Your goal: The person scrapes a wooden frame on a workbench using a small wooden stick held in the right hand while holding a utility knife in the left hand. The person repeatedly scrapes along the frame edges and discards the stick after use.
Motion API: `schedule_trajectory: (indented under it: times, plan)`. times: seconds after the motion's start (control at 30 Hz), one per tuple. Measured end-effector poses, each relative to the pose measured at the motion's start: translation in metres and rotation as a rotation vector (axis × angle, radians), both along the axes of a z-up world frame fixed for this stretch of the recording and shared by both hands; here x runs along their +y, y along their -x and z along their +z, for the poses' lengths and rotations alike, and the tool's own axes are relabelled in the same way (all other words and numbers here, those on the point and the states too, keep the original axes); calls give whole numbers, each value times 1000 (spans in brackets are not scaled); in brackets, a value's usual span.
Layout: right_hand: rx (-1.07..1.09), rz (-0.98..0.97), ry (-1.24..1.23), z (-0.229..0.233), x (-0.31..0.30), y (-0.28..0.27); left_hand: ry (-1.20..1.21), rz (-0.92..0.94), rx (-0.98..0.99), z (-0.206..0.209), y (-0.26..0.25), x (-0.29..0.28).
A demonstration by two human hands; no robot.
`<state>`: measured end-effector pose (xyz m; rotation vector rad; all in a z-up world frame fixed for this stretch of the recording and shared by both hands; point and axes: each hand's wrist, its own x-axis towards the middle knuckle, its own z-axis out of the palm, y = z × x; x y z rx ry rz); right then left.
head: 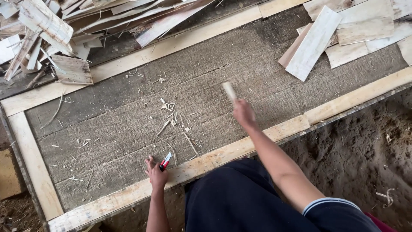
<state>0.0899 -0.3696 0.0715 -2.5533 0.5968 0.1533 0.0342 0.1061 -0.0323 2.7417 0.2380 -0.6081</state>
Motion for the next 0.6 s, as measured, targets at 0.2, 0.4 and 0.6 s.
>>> schedule_trajectory:
  times: [0.2,0.4,0.6]
  plan:
    - [-42,-68,-111,-6,12,-2,23,-18,-32,2,3,-2]
    - [43,-284,219,-45,-95,48,158,62,-54,26,4,-1]
    - [-24,-180,191,-87,-52,36,176,77,-122,26,16,12]
